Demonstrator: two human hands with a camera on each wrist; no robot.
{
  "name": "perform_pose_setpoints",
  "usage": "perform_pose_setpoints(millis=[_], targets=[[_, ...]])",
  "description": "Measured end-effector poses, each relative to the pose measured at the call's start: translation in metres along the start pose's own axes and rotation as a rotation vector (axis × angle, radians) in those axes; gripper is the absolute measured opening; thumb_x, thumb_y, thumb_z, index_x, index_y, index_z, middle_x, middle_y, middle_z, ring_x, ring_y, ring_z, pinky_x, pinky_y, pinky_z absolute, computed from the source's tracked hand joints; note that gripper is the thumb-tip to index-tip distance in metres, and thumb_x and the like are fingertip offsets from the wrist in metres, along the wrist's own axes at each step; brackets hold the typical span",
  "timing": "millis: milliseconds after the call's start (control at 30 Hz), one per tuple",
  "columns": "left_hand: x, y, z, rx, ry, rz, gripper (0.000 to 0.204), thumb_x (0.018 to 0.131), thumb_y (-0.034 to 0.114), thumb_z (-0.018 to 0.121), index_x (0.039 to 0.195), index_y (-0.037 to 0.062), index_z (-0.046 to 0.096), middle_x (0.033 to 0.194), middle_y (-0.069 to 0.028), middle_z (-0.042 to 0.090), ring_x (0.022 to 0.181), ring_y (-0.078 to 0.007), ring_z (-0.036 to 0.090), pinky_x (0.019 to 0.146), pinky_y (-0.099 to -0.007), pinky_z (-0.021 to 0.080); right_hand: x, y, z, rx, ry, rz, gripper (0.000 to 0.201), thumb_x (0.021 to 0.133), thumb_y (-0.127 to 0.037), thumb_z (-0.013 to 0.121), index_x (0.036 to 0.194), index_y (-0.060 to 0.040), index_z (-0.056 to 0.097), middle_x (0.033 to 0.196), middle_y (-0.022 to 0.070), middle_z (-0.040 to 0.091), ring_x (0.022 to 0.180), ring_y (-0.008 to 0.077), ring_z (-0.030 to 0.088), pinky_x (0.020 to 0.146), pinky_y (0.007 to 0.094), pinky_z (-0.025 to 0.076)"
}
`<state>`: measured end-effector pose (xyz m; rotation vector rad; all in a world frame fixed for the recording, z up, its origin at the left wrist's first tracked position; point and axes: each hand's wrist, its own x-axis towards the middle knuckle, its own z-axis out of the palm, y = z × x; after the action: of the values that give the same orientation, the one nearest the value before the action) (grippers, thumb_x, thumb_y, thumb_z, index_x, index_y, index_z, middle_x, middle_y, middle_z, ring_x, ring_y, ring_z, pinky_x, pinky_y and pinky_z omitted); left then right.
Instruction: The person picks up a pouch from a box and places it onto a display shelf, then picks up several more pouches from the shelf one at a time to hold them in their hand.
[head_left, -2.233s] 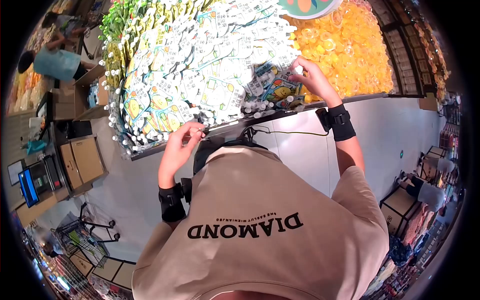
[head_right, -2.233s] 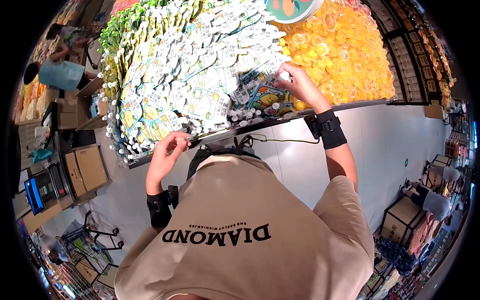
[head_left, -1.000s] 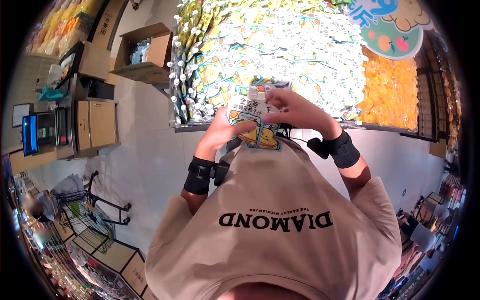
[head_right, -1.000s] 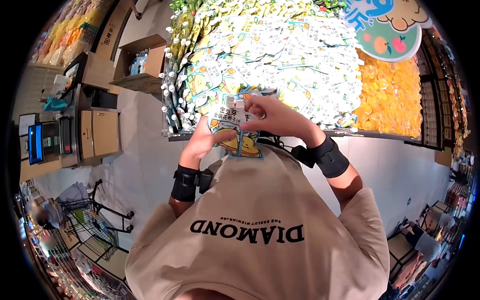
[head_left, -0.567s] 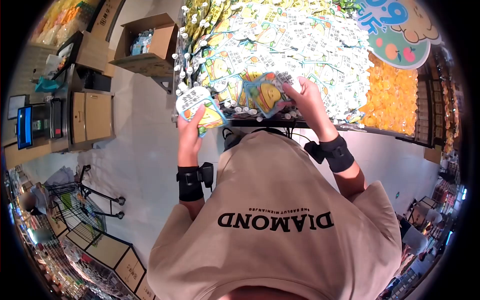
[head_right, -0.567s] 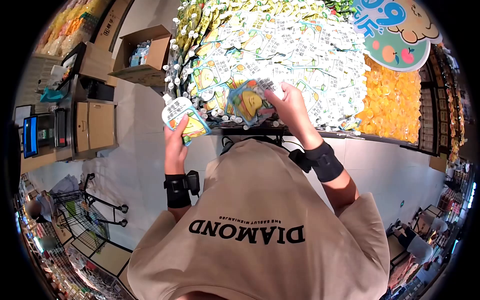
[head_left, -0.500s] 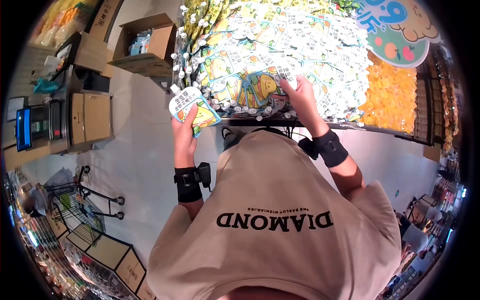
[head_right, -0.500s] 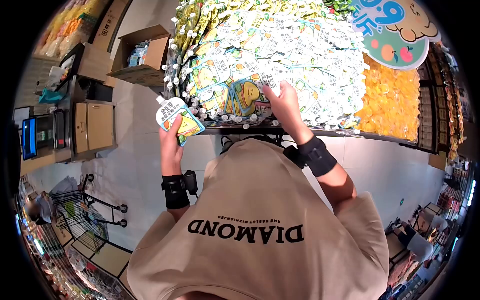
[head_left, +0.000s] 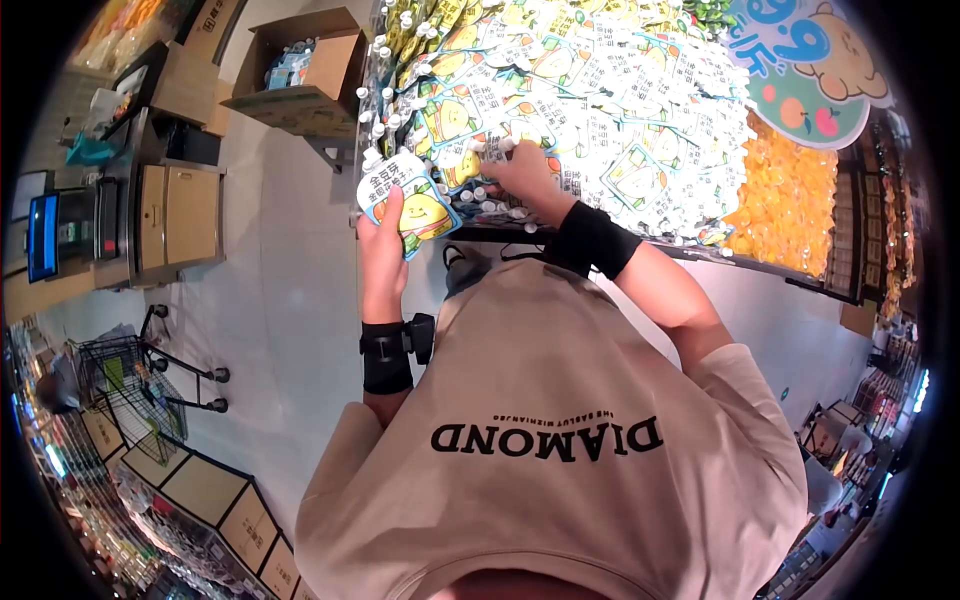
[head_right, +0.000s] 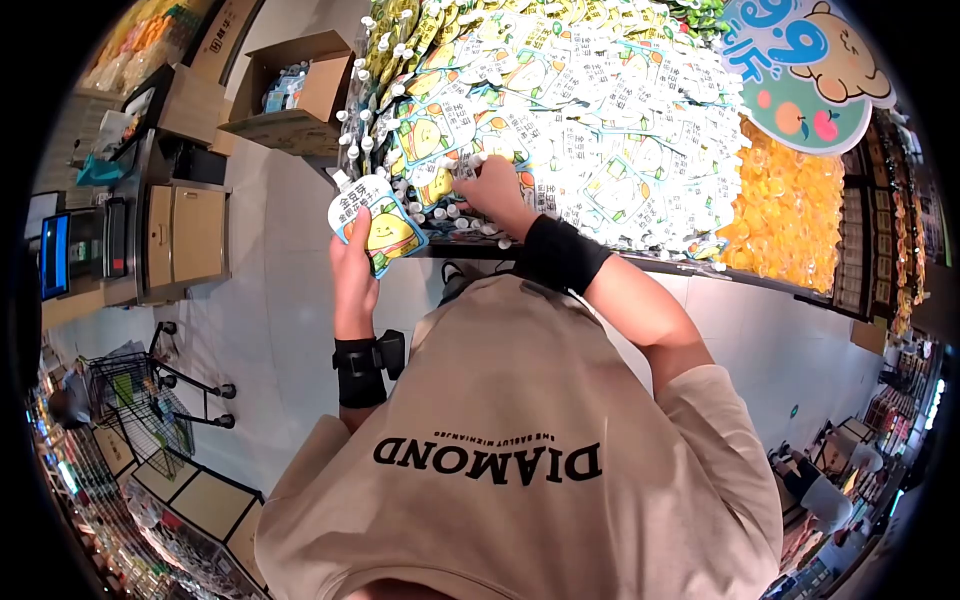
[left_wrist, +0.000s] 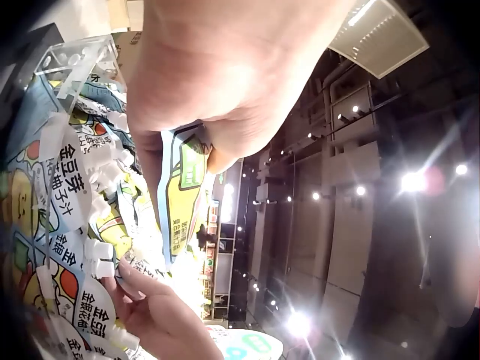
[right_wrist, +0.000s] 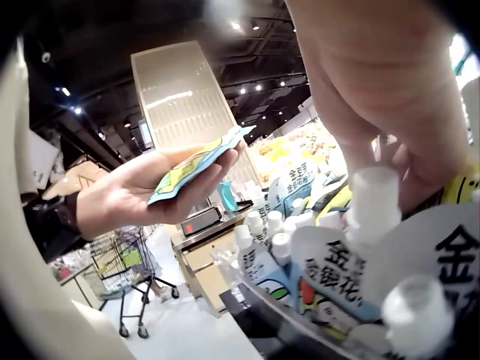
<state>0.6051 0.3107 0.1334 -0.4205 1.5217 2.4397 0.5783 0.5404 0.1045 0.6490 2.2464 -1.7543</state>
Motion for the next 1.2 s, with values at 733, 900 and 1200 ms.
perform_pose_setpoints(millis=[733, 900, 1200], targets=[[0.045, -0.002, 0.078, 1.261, -0.265, 1.009, 0.041, 0.082, 0.018, 0.080, 0.116, 0.0027, 0.062, 0.118, -0.0141, 0.063, 0.109, -0.0303, 0.060, 0.097, -0.0429, 0.047, -0.055, -0.058, -0.112, 0.220, 0.110, -0.152, 0.024, 0.098, -0.017, 0.066, 0.104, 0.0061, 0.065, 0.082, 0.0067, 0.068, 0.063, 0.0112, 0.063, 0.053, 0.0268, 0.056], [0.094, -0.030, 0.068, 1.574, -0.425, 0.826, 0.076, 0.087, 0.026, 0.073, 0.155, 0.0285, 0.038, 0.165, -0.0197, 0.023, 0.153, -0.0451, 0.015, 0.121, -0.0584, 0.018, 0.003, -0.021, -0.097, 0.274, 0.194, -0.218, 0.023, 0.094, -0.004, 0.064, 0.111, 0.0114, 0.058, 0.106, 0.0175, 0.066, 0.079, 0.0193, 0.069, 0.062, 0.0327, 0.066], [0.100, -0.029, 0.070, 1.548, -0.284, 0.959, 0.058, 0.097, 0.017, 0.058, 0.153, 0.0157, 0.041, 0.156, -0.0189, 0.038, 0.145, -0.0435, 0.032, 0.114, -0.0546, 0.030, 0.026, -0.032, -0.042, 0.218, 0.127, -0.306, 0.037, 0.089, 0.000, 0.065, 0.120, 0.0169, 0.054, 0.090, 0.0192, 0.069, 0.077, 0.0243, 0.074, 0.057, 0.0325, 0.064]])
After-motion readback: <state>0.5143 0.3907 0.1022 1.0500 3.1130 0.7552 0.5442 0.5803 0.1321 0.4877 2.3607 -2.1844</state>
